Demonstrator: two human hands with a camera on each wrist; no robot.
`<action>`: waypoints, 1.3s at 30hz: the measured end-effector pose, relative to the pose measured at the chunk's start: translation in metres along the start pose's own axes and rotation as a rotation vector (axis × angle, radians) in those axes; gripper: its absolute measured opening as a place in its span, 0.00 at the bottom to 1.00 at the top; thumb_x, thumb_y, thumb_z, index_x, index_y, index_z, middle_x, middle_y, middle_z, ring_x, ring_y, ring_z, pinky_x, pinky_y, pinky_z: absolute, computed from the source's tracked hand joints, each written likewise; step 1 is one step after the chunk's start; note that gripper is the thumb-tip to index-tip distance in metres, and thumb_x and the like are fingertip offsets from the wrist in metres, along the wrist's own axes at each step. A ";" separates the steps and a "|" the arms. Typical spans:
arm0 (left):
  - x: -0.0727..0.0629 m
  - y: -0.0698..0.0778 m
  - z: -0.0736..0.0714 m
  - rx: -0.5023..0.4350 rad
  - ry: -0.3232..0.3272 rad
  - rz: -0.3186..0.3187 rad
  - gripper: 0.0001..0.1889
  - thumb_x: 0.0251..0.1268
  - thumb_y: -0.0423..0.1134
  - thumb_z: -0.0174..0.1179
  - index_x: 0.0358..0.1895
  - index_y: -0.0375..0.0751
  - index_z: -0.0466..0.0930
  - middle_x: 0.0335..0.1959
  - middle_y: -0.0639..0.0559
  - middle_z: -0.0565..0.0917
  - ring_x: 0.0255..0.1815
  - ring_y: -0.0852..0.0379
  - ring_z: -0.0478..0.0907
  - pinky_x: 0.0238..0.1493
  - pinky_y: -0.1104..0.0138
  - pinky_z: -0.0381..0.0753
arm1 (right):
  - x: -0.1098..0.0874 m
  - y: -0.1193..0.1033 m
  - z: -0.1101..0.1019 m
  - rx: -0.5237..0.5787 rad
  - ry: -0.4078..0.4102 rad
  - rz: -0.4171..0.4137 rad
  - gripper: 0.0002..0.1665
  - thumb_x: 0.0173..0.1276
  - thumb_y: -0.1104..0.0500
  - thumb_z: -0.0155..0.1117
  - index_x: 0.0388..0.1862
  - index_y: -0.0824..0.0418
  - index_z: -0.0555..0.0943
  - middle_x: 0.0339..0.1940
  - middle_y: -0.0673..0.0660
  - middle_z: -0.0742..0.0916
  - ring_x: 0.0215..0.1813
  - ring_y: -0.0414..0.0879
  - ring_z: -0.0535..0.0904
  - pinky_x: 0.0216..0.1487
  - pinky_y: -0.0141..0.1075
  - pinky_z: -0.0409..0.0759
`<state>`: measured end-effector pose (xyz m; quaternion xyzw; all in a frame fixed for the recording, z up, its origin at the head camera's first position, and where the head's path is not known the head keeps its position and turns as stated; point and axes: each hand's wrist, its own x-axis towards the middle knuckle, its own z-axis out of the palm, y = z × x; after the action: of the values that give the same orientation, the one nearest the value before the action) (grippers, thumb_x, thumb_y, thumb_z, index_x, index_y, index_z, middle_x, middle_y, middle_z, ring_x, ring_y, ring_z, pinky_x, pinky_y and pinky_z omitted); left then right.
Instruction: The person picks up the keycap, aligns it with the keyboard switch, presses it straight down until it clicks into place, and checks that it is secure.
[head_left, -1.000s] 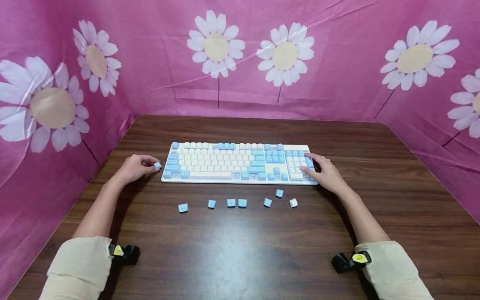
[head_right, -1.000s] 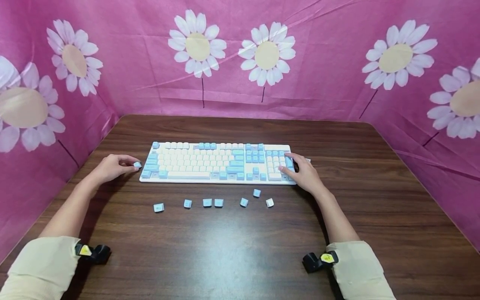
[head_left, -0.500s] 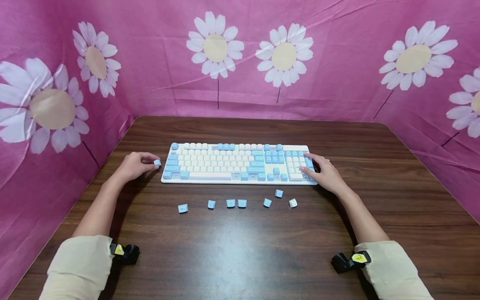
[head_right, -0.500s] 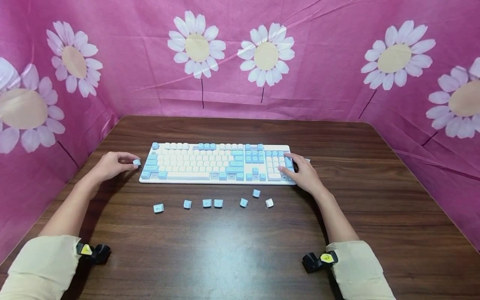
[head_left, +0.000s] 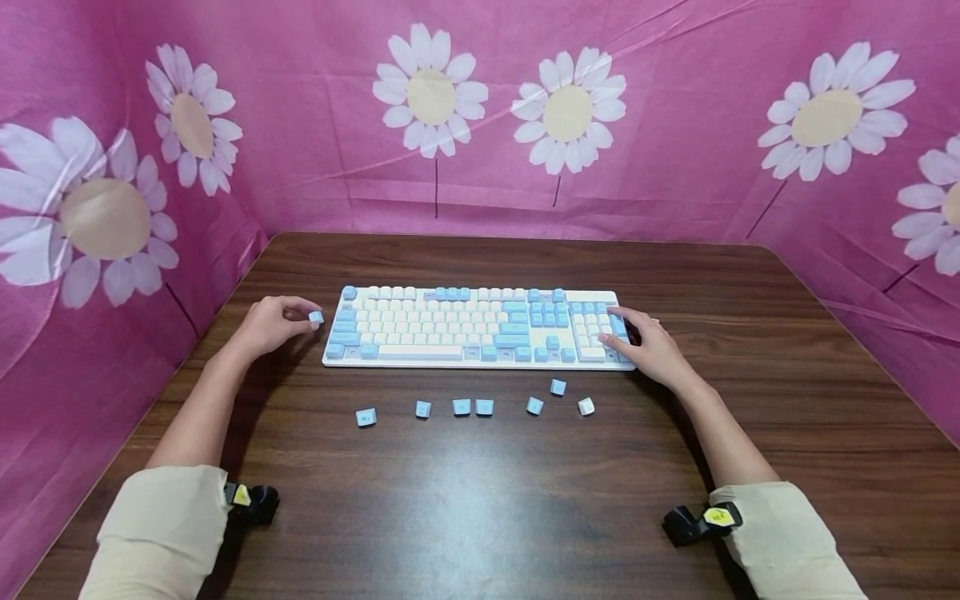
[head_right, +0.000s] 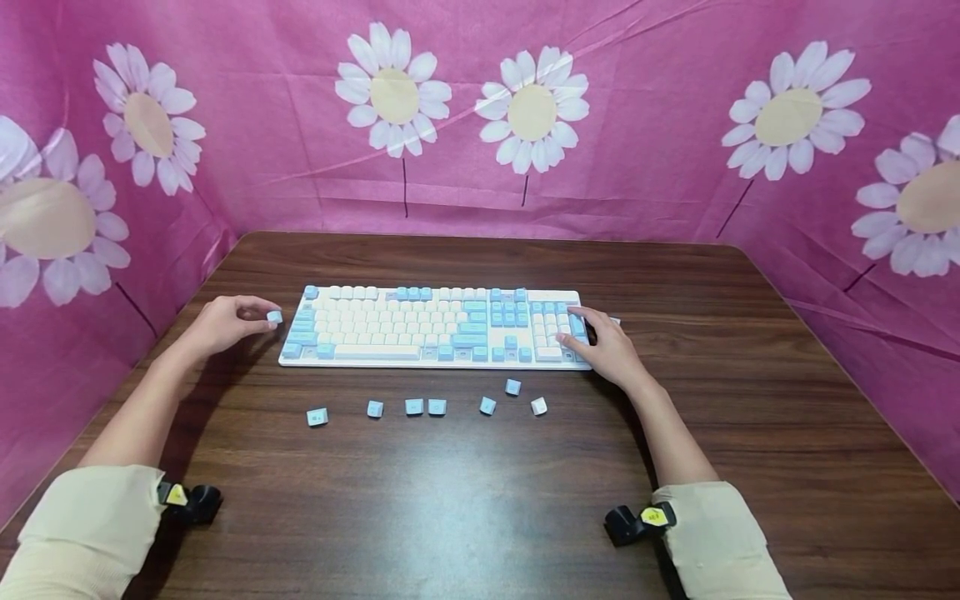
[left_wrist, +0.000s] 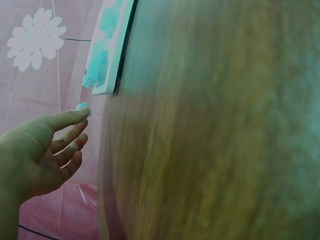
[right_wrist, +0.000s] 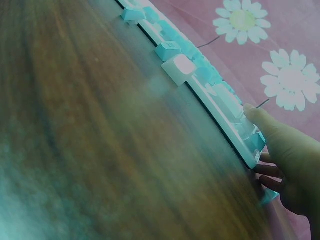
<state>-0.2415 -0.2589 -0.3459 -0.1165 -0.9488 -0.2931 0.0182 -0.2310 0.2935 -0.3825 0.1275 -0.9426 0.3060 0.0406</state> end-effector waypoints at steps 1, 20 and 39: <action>0.000 0.000 0.000 -0.002 0.002 0.004 0.15 0.59 0.36 0.62 0.47 0.30 0.79 0.40 0.36 0.81 0.42 0.41 0.78 0.43 0.52 0.71 | 0.000 0.000 0.000 0.000 0.000 0.001 0.37 0.65 0.46 0.59 0.65 0.66 0.65 0.64 0.71 0.66 0.66 0.65 0.55 0.64 0.58 0.42; 0.006 0.002 0.000 -0.006 -0.014 -0.011 0.15 0.59 0.38 0.61 0.46 0.31 0.80 0.42 0.37 0.81 0.44 0.40 0.77 0.46 0.51 0.70 | 0.000 0.000 0.002 0.009 0.006 -0.006 0.38 0.64 0.44 0.59 0.65 0.66 0.65 0.64 0.71 0.66 0.65 0.65 0.56 0.64 0.58 0.43; 0.013 0.010 -0.003 -0.009 -0.010 -0.002 0.15 0.61 0.38 0.61 0.46 0.30 0.79 0.42 0.36 0.81 0.44 0.41 0.76 0.45 0.52 0.70 | -0.001 -0.002 0.000 -0.001 -0.002 0.006 0.37 0.65 0.46 0.59 0.66 0.65 0.64 0.64 0.71 0.66 0.66 0.65 0.56 0.64 0.58 0.43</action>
<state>-0.2516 -0.2500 -0.3364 -0.1171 -0.9476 -0.2969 0.0127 -0.2295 0.2923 -0.3818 0.1248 -0.9432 0.3054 0.0389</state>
